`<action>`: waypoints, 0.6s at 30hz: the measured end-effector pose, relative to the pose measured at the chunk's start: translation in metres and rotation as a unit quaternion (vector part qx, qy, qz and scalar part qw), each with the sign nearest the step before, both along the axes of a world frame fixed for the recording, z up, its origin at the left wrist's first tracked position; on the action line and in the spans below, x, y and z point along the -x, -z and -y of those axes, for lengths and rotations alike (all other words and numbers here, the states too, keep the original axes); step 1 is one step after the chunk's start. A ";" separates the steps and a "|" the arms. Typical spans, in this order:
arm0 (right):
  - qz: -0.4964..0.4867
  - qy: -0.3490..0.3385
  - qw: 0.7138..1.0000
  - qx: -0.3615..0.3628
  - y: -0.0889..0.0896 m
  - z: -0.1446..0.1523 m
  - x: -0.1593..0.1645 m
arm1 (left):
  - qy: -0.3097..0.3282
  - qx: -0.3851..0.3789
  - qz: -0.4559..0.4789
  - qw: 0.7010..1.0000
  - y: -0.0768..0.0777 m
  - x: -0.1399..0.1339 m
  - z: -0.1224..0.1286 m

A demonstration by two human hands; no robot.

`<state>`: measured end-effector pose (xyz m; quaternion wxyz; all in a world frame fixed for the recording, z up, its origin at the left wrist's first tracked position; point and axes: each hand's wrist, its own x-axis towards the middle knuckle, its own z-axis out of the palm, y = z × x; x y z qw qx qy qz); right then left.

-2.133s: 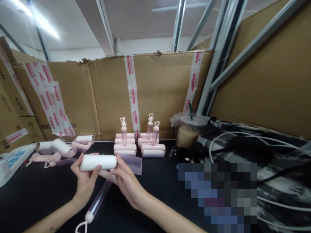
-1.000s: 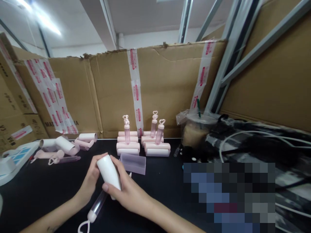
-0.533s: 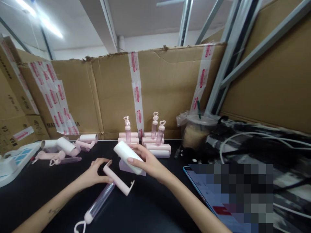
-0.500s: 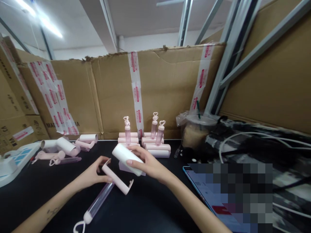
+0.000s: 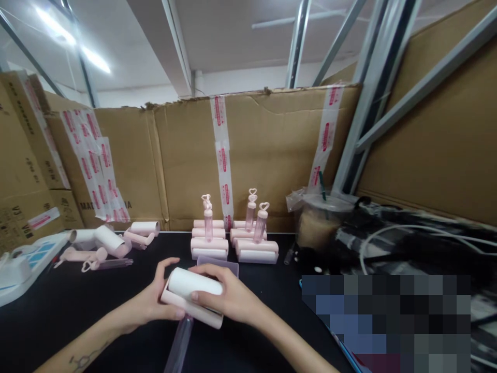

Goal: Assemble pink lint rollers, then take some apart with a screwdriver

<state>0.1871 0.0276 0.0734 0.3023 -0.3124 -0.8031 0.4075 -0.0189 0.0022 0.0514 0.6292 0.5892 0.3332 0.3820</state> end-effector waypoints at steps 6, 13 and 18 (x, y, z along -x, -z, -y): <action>0.002 0.028 0.998 -0.049 -0.002 0.016 0.005 | -0.091 0.055 0.031 0.994 0.000 -0.012 0.005; -0.098 0.054 0.981 0.157 0.009 -0.003 -0.001 | -0.126 0.083 0.110 0.982 -0.001 -0.001 -0.004; -0.132 0.001 0.963 0.234 0.020 -0.009 0.003 | -0.106 0.179 0.146 0.967 0.000 0.001 -0.006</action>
